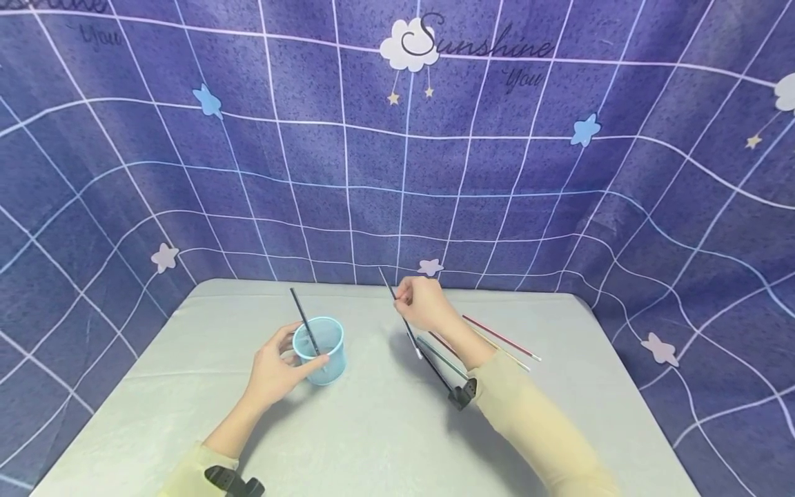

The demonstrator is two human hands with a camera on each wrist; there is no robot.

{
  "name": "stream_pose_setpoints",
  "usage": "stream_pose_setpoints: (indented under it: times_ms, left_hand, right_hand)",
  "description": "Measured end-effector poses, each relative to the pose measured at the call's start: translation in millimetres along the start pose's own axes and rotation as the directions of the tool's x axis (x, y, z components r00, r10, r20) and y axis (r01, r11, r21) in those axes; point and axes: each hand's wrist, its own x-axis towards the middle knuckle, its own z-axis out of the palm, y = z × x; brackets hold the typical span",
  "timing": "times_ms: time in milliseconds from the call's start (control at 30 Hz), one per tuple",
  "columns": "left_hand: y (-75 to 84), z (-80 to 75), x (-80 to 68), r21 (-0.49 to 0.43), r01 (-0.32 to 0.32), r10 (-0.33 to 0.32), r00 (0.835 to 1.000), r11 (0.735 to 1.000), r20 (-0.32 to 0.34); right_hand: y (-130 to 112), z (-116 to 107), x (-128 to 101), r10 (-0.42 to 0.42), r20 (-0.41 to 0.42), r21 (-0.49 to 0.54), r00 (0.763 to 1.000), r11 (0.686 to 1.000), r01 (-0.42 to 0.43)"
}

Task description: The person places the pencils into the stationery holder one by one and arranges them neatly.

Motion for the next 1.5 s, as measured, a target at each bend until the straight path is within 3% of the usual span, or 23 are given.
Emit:
stream_pose_setpoints:
  times_ms: [300, 500, 667, 800, 1100, 1500]
  left_hand:
    - [3.0, -0.4, 0.1, 0.007, 0.007, -0.007, 1.000, 1.000, 0.003]
    - [3.8, -0.1, 0.2, 0.015, -0.001, 0.001, 1.000, 1.000, 0.000]
    - [2.7, 0.1, -0.2, 0.009, -0.010, 0.010, 1.000, 1.000, -0.005]
    - [2.2, 0.3, -0.3, 0.002, -0.018, 0.018, 1.000, 1.000, -0.011]
    - [0.1, 1.5, -0.7, -0.013, -0.027, 0.027, 1.000, 1.000, -0.011]
    - [-2.5, -0.4, 0.0, 0.042, -0.033, 0.033, 0.999, 0.999, -0.016]
  right_hand:
    - [-36.7, -2.0, 21.0, -0.032, -0.112, 0.151, 0.993, 0.987, 0.049]
    - [-61.5, 6.7, 28.3, -0.123, -0.214, 0.249, 0.969, 0.952, 0.176]
    - [-76.9, 22.6, 30.9, -0.197, -0.208, 0.362, 0.958, 0.894, 0.263]
    - [-83.3, 37.3, 33.6, -0.206, -0.172, 0.398, 0.963, 0.880, 0.259]
    - [-84.0, 63.2, 34.8, -0.221, -0.087, 0.309, 0.971, 0.921, 0.238]
    - [-79.1, 93.3, 40.6, -0.217, 0.000, 0.146, 0.976, 0.966, 0.214]
